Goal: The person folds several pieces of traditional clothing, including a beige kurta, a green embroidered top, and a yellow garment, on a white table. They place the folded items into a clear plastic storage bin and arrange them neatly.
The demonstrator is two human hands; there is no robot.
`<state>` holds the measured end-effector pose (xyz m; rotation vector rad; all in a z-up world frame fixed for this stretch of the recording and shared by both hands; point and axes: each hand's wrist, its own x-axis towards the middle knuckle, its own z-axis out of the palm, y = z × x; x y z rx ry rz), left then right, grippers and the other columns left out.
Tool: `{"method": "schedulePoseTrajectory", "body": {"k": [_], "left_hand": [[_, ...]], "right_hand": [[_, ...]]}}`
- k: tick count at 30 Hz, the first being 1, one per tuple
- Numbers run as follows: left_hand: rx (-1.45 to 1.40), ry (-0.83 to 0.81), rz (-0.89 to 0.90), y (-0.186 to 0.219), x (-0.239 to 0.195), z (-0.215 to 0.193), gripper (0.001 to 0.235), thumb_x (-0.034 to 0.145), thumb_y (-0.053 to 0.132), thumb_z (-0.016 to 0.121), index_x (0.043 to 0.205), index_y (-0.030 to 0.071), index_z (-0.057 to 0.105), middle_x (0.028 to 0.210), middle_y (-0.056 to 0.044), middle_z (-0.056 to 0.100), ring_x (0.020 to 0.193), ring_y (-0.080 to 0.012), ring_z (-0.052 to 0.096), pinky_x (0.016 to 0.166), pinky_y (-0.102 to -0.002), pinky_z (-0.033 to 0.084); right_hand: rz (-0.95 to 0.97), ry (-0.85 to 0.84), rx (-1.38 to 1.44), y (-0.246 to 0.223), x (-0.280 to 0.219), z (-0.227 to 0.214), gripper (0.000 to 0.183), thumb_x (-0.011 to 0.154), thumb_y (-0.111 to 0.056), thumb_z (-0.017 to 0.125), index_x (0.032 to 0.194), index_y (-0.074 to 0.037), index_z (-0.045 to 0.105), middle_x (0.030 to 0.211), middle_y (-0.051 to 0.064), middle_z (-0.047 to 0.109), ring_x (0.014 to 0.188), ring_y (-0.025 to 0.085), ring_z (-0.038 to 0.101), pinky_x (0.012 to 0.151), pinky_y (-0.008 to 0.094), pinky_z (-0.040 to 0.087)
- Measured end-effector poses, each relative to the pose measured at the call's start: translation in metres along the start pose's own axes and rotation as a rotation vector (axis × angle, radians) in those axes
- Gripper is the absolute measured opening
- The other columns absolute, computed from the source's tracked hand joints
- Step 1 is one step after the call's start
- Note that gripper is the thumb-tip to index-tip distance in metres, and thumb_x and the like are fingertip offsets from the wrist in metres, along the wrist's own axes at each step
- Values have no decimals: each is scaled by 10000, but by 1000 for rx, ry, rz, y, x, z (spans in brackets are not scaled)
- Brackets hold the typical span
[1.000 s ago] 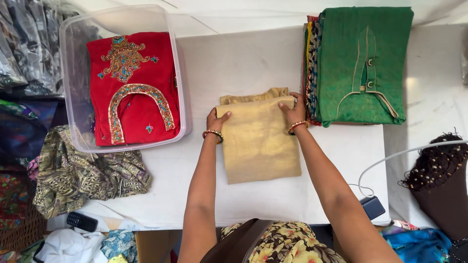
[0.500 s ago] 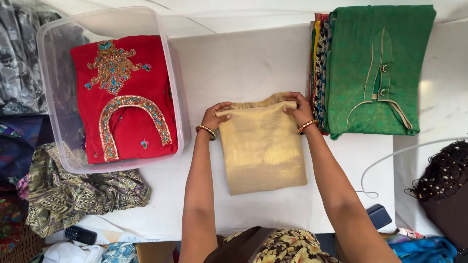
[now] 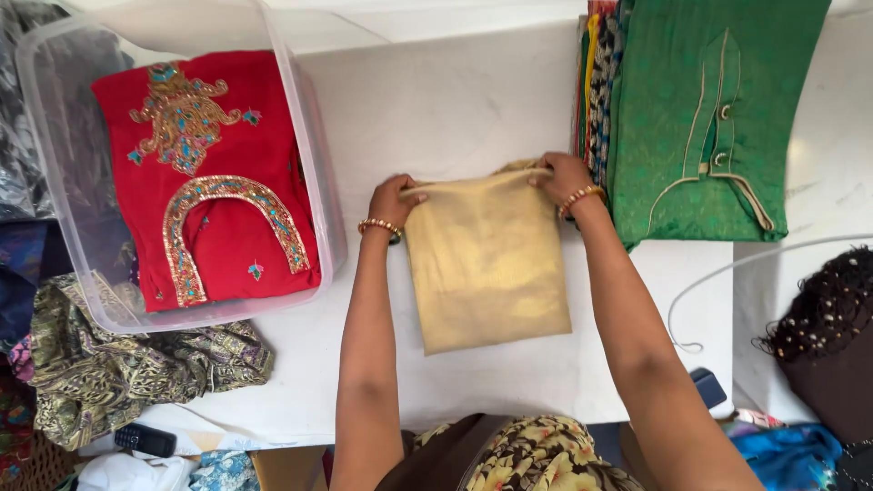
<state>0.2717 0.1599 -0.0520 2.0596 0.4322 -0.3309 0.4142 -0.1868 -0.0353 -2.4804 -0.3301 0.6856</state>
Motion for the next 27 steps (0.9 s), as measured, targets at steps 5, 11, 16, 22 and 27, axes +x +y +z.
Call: {"method": "schedulePoseTrajectory", "body": {"k": [5,11,16,22,27], "left_hand": [[246,206,161,19,8,3,301,695,162,912,874,72,687,1060,-77,584,990,-286,577,867,-385,530],[147,-52,10,23,14,-14,608,623,194,945,1130,115,619,1123,-107,565,1023,-267,585,914,-387,533],[322,-318,-68,75,-7,-50,505,691,281,924,1104,139,671,1057,-94,664,998,-261,607,908,-411,506],[304,59,572,206,-145,-115,225,792,135,814,1010,125,759,906,-20,712,883,-290,542,763,-411,498],[443,159,758,215,-243,-84,383,651,48,777,997,200,713,893,12,593,940,-250,547,868,-418,407]], "right_hand": [[-218,194,-84,3,6,16,319,730,-133,880,971,-23,701,1164,177,590,1054,382,616,905,419,519],[-169,-51,130,-8,4,-9,542,686,-106,865,1193,-63,676,1131,153,664,1037,322,658,918,394,535],[-160,-137,-62,-47,-24,-64,449,715,-171,900,1127,-87,740,1020,148,738,960,302,711,881,398,556],[-583,346,-99,-102,-154,-174,302,776,-95,865,1047,-69,733,1010,90,715,965,309,629,852,414,501],[-676,535,-167,-92,-253,-155,293,705,39,759,922,-153,714,903,47,624,911,293,580,789,408,481]]}}
